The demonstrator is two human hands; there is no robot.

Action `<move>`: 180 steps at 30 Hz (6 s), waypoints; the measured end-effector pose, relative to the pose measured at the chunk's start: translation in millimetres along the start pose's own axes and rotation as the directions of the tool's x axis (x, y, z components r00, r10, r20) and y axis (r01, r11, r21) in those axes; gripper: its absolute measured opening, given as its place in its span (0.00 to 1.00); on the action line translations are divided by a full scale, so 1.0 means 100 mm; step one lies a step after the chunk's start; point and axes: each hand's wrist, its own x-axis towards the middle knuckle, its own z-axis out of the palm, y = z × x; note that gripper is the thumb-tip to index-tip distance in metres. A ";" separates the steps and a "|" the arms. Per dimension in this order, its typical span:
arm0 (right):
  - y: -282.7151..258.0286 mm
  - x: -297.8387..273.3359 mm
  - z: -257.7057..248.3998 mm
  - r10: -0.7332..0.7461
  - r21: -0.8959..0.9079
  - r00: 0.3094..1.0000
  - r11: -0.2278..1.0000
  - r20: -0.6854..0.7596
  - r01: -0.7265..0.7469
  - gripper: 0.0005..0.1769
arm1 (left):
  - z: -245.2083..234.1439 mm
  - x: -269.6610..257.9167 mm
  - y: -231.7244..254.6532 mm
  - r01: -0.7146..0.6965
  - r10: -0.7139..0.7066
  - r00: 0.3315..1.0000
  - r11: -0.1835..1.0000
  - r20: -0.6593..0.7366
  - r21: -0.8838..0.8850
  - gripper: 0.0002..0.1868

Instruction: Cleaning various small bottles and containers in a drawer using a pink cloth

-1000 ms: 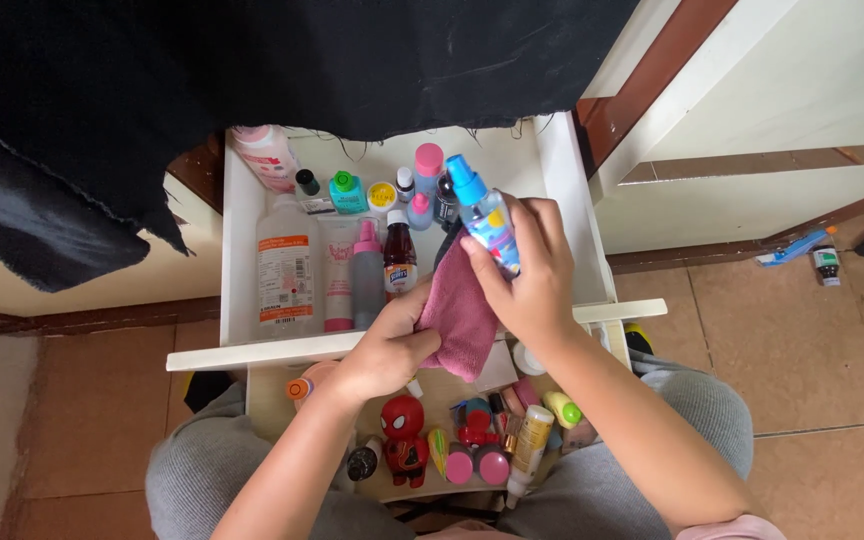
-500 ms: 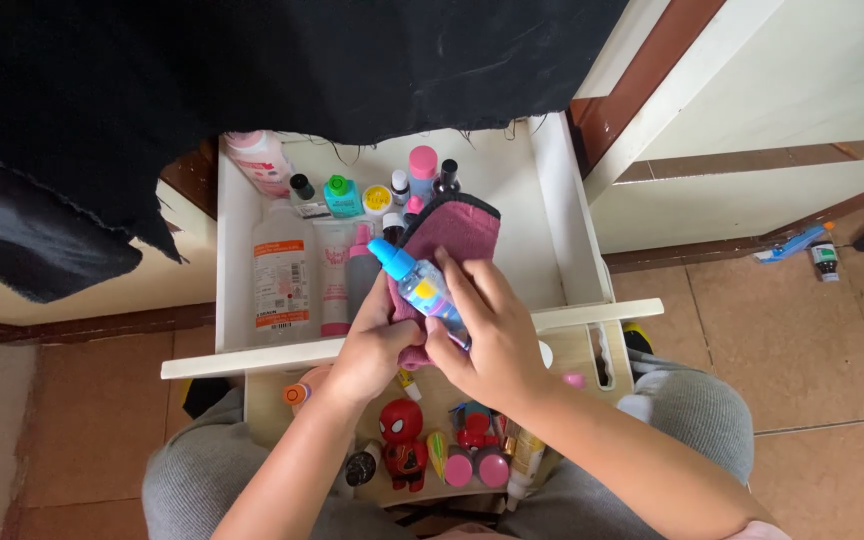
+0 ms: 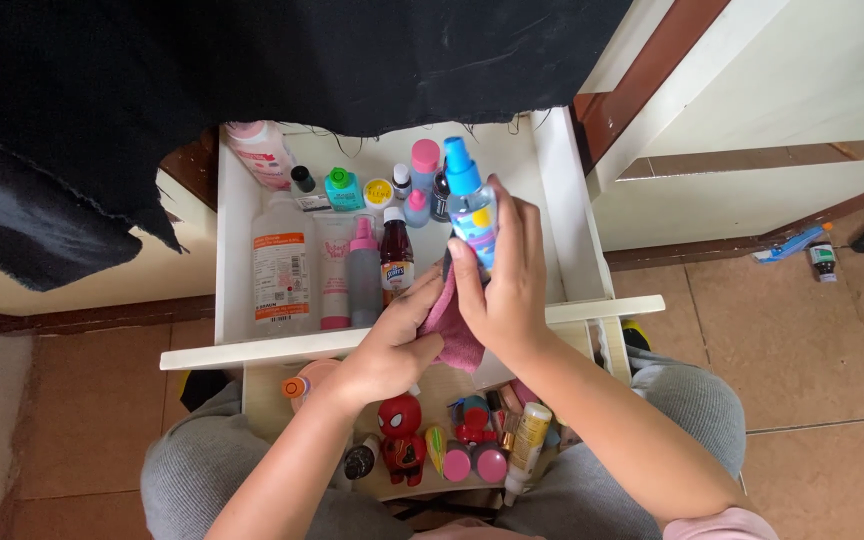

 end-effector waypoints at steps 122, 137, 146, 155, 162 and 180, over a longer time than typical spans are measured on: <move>0.51 1.16 1.92 0.287 -0.501 0.828 0.866 0.481 -0.009 0.15 | -1.54 -0.66 -0.02 0.751 -0.584 0.647 0.377 -0.490 0.542 0.20; 0.67 1.01 1.87 0.274 -0.148 0.903 0.960 0.332 -0.237 0.15 | -1.55 -0.66 -0.07 0.743 -0.595 0.649 0.358 -0.475 0.565 0.21; 0.60 1.02 1.82 0.193 -0.367 0.933 0.927 0.304 -0.073 0.13 | -1.55 -0.65 0.01 0.745 -0.607 0.646 0.367 -0.463 0.558 0.21; 0.97 0.50 1.85 0.131 -0.583 0.867 0.786 0.480 0.204 0.22 | -1.51 -0.65 -0.02 0.746 -0.596 0.649 0.375 -0.474 0.551 0.18; 0.25 0.53 1.55 -0.046 -0.478 0.805 0.784 0.592 0.396 0.26 | -1.54 -0.65 -0.02 0.753 -0.609 0.640 0.375 -0.468 0.541 0.19; 0.41 1.05 1.17 0.349 -0.435 0.531 0.899 0.772 0.042 0.32 | -1.53 -0.62 -0.02 0.752 -0.576 0.654 0.426 -0.490 0.504 0.27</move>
